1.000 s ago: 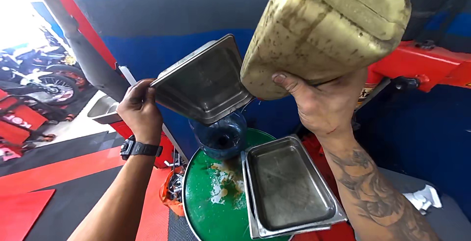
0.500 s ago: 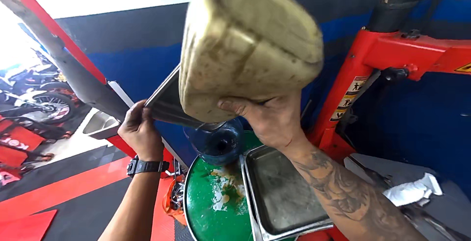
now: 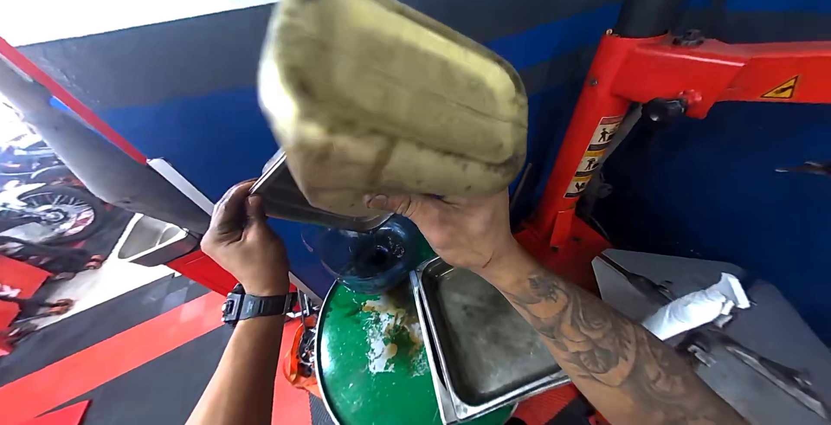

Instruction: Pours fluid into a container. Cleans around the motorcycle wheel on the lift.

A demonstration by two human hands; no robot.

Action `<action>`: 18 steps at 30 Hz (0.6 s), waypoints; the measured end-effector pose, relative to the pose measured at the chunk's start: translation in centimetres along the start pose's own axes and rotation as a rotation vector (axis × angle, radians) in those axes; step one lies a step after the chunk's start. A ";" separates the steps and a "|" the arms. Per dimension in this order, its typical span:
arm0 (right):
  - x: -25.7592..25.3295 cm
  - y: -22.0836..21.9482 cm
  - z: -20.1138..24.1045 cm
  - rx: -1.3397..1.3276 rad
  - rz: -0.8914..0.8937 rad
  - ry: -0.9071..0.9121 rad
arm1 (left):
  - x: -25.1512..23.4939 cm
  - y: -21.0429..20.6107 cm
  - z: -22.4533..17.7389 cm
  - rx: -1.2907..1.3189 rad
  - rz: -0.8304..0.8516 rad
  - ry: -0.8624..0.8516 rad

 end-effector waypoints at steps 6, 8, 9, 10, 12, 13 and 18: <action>7.0 5.6 -7.0 -0.311 -0.663 -0.389 | 1.7 1.8 -1.6 -0.042 -0.057 -0.045; 10.0 7.4 -9.6 -0.398 -0.899 -0.656 | 3.4 3.0 -1.1 -0.036 -0.137 0.058; 11.3 8.1 -10.6 -0.437 -0.977 -0.782 | 4.4 3.6 -0.7 -0.021 -0.180 0.131; 12.5 8.7 -11.5 -0.492 -1.020 -0.888 | 5.3 4.1 -0.2 0.004 -0.240 0.201; 14.3 9.8 -12.6 -0.615 -1.084 -1.029 | 7.3 4.7 0.3 0.043 -0.379 0.310; 14.9 10.3 -12.8 -0.674 -1.125 -1.069 | 8.2 4.9 0.4 0.040 -0.444 0.359; 16.5 12.4 -12.1 -0.789 -1.174 -1.121 | 12.1 6.1 -0.9 0.025 -0.655 0.600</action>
Point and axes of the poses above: each hand's wrist, its own x-axis away from the middle knuckle, its own y-axis out of the back of the hand, z = x × y, the point moved 5 cm from there along -x, towards the middle knuckle, and after that the axes turned 5 degrees about x, right-handed, at the moved point
